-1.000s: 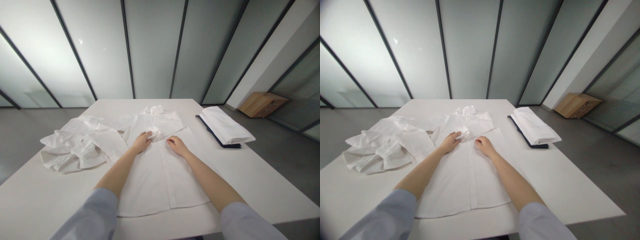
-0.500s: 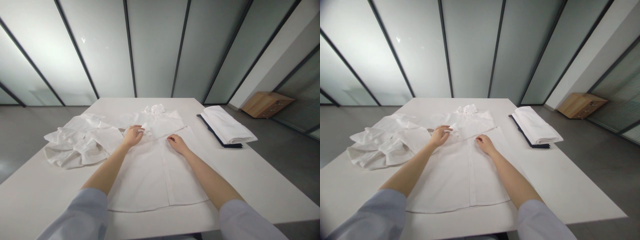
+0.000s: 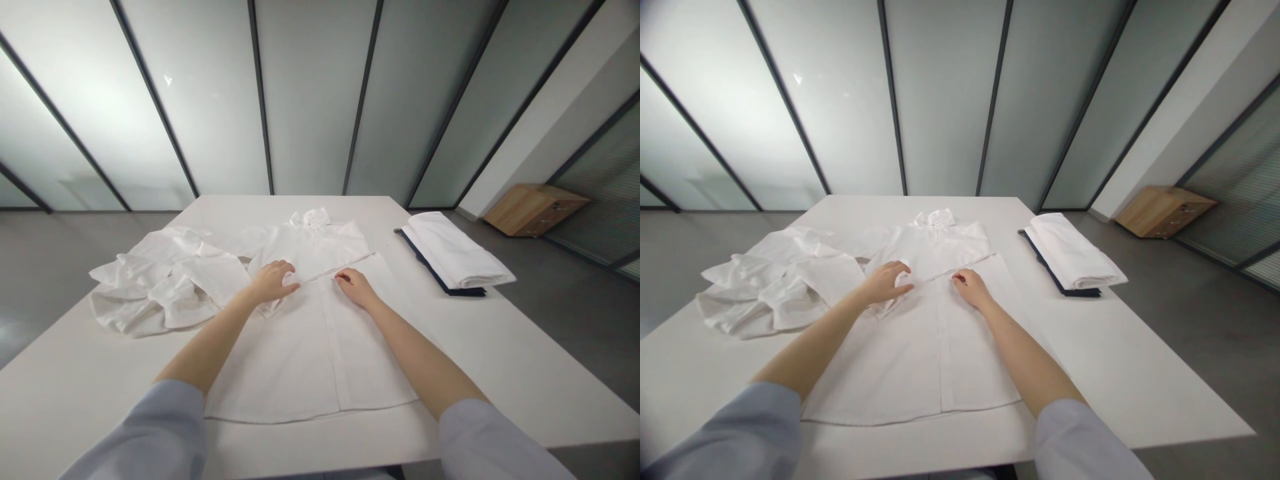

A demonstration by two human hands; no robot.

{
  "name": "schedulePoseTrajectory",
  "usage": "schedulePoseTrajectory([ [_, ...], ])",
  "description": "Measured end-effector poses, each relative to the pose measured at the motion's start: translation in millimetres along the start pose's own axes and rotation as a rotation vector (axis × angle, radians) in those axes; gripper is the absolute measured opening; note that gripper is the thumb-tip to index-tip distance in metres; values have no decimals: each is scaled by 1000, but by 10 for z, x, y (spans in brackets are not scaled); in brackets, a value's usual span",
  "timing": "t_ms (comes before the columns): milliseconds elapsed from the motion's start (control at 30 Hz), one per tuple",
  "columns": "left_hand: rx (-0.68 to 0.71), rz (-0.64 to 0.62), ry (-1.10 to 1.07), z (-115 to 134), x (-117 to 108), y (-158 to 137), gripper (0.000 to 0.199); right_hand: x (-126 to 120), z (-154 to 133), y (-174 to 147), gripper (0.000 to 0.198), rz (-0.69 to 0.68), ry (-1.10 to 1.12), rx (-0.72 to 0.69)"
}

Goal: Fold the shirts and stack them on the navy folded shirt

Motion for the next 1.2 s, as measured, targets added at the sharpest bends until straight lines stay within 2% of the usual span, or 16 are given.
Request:
schedulePoseTrajectory([
  [33,67,-29,20,88,51,2,38,-2,-2,1,14,-3,-2,-2],
  [100,102,-107,87,224,150,13,38,-6,-9,2,14,-9,-10,-8],
  [233,-85,-222,271,272,282,91,38,-17,-22,0,14,-5,-8,-11],
  [300,-152,-203,316,233,302,140,34,-19,-20,-1,14,0,6,-7],
  [400,-160,-121,308,175,289,186,28,-12,4,-1,14,11,46,5],
  [533,-205,10,102,114,207,187,30,8,73,7,20,72,121,53],
  [600,-205,31,-89,87,172,165,33,21,111,11,30,108,151,81],
  [700,-119,42,-288,48,160,99,39,49,149,11,55,90,176,104],
  [767,-127,69,-251,0,178,34,43,63,159,8,72,61,174,98],
  [833,-220,63,-124,-60,208,-34,49,72,155,5,79,30,153,79],
  [933,-341,7,5,-123,230,-100,57,84,119,3,66,-25,46,-6],
  [1033,-417,-44,-26,-163,213,-93,57,88,74,5,40,-32,-67,-88],
  [1100,-482,-89,-66,-204,195,-69,54,76,67,12,29,11,-72,-59],
  [1200,-563,-124,-152,-288,153,-51,48,44,90,31,25,108,-41,46],
])
Point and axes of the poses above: each hand's wrist, its own y-axis towards the middle knuckle, its own x-axis out of the palm, z = x × y, the point moved 2 cm from there along y, towards the middle knuckle, and after that the axes turned 9 degrees about z, right-handed, at the moved point
